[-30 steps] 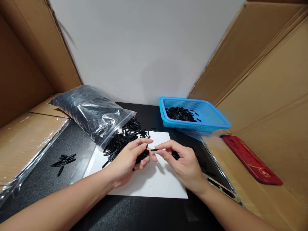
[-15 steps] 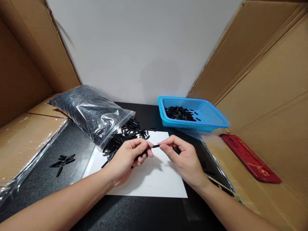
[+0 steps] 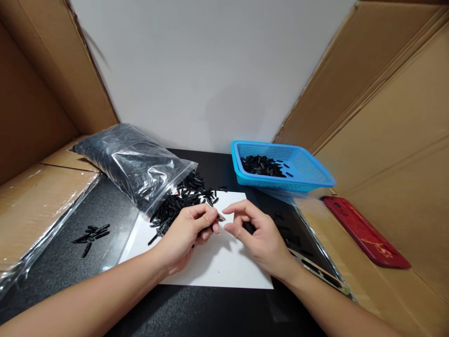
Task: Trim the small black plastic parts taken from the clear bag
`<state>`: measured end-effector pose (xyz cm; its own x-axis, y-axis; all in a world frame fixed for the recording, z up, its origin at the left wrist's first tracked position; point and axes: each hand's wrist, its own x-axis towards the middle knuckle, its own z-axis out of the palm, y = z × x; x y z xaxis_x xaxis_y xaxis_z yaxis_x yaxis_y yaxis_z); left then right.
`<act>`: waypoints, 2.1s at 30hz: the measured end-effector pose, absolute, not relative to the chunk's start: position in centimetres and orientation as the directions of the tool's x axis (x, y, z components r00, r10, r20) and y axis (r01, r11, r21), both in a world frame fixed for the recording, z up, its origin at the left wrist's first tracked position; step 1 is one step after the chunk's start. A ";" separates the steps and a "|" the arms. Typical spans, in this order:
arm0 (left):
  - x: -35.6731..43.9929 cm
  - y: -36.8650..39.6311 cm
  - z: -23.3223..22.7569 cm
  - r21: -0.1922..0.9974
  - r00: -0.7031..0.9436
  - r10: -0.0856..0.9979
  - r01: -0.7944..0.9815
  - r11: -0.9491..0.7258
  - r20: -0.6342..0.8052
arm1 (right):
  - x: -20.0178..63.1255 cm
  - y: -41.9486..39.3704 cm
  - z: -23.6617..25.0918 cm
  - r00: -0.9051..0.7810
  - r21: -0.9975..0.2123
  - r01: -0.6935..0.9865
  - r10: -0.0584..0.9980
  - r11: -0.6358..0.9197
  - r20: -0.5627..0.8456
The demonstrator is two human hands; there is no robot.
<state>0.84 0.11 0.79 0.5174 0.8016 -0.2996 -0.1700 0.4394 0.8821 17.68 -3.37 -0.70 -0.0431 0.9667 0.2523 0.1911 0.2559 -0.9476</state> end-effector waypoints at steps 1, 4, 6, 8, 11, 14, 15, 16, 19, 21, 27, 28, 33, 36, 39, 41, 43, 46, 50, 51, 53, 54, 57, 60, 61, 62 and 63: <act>0.9 0.1 0.8 0.884 0.518 0.802 -0.167 0.436 -0.298 | 17.6 -3.5 -0.7 -0.044 -0.912 0.277 0.952 0.304 0.304; 0.9 0.1 0.9 0.890 0.526 0.796 -0.148 0.432 -0.299 | 17.6 -3.7 -0.7 -0.022 -0.836 0.408 0.919 0.367 0.393; 0.8 0.1 1.0 0.889 0.541 0.785 -0.138 0.436 -0.301 | 17.7 -3.7 -0.7 -0.002 -0.815 0.436 0.906 0.381 0.423; 0.7 0.2 1.1 0.885 0.551 0.779 -0.145 0.443 -0.300 | 17.9 -3.6 -0.7 0.018 -0.812 0.442 0.901 0.382 0.434; 0.6 0.3 1.3 0.867 0.549 0.784 -0.196 0.458 -0.290 | 18.0 -3.5 -0.7 0.050 -0.828 0.428 0.905 0.363 0.422; 0.6 0.4 1.3 0.854 0.551 0.781 -0.214 0.474 -0.295 | 18.0 -3.5 -0.8 0.076 -0.850 0.404 0.913 0.339 0.400; 0.6 0.4 1.2 0.854 0.550 0.779 -0.208 0.476 -0.300 | 18.0 -3.5 -0.8 0.080 -0.853 0.398 0.914 0.337 0.398; 0.7 0.4 1.2 0.856 0.549 0.778 -0.201 0.476 -0.304 | 18.0 -3.5 -0.9 0.083 -0.855 0.394 0.913 0.338 0.399; 0.7 0.3 1.1 0.864 0.553 0.776 -0.184 0.468 -0.303 | 18.1 -3.5 -0.8 0.076 -0.853 0.389 0.911 0.348 0.406; 0.7 0.3 1.0 0.870 0.552 0.777 -0.172 0.462 -0.303 | 18.2 -3.4 -0.7 0.073 -0.853 0.388 0.910 0.350 0.407; 0.7 0.2 1.3 0.870 0.539 0.781 -0.164 0.465 -0.316 | 18.1 -3.5 -0.6 0.080 -0.858 0.392 0.917 0.332 0.391; 0.7 0.2 1.4 0.869 0.540 0.779 -0.164 0.468 -0.318 | 18.0 -3.6 -0.6 0.079 -0.860 0.395 0.920 0.324 0.383; 0.8 0.1 1.5 0.860 0.546 0.770 -0.162 0.483 -0.330 | 18.3 -3.5 0.0 0.041 -0.815 0.477 0.918 0.329 0.395; 0.8 0.1 1.4 0.846 0.525 0.777 -0.183 0.501 -0.347 | 20.4 -3.0 0.8 -0.072 -0.705 0.641 0.938 0.305 0.340; 0.7 0.3 1.2 0.845 0.511 0.780 -0.173 0.506 -0.362 | 23.7 -2.4 1.2 -0.192 -0.579 0.777 0.969 0.248 0.157; 0.7 0.3 1.0 0.847 0.511 0.775 -0.157 0.509 -0.371 | 25.5 -2.3 1.3 -0.248 -0.515 0.820 0.966 0.250 0.074; 0.7 0.4 0.7 0.851 0.517 0.771 -0.143 0.506 -0.372 | 26.1 -2.3 1.3 -0.269 -0.499 0.827 0.962 0.257 0.049; 0.7 0.5 0.4 0.866 0.529 0.771 -0.126 0.484 -0.354 | 24.5 -2.5 1.6 -0.181 -0.553 0.797 0.970 0.241 0.162; 0.8 0.3 0.3 0.885 0.520 0.792 -0.135 0.446 -0.320 | 20.1 -3.3 1.3 -0.166 -0.641 0.688 0.933 0.342 0.319; 0.8 0.3 0.4 0.888 0.513 0.797 -0.135 0.440 -0.317 | 19.2 -3.5 1.1 -0.187 -0.645 0.668 0.923 0.371 0.337; 0.8 0.2 0.5 0.892 0.499 0.806 -0.130 0.433 -0.319 | 18.1 -3.9 0.5 -0.183 -0.643 0.650 0.904 0.405 0.385; 0.8 0.2 0.5 0.893 0.493 0.809 -0.129 0.431 -0.320 | 17.8 -4.0 0.2 -0.174 -0.643 0.644 0.898 0.414 0.404; 0.8 0.3 0.6 0.892 0.487 0.813 -0.137 0.431 -0.318 | 17.7 -4.1 -0.3 -0.130 -0.663 0.618 0.886 0.424 0.445; 0.7 0.4 0.7 0.882 0.488 0.813 -0.162 0.443 -0.319 | 18.0 -4.0 -0.3 -0.070 -0.702 0.584 0.887 0.408 0.457; 0.7 0.5 0.8 0.877 0.487 0.813 -0.173 0.448 -0.319 | 18.0 -3.9 -0.2 -0.047 -0.718 0.571 0.889 0.398 0.455; 0.7 0.5 0.8 0.873 0.489 0.812 -0.182 0.452 -0.319 | 18.1 -3.9 -0.1 -0.025 -0.735 0.556 0.892 0.387 0.451; 0.6 0.5 0.8 0.872 0.495 0.810 -0.186 0.453 -0.315 | 18.1 -3.8 0.0 -0.005 -0.751 0.541 0.895 0.378 0.447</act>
<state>0.61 0.50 0.84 0.4953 0.8095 -0.3153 -0.1859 0.4532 0.8718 18.11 -3.79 -0.01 -0.0048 0.8947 0.4467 0.5409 0.3780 -0.7514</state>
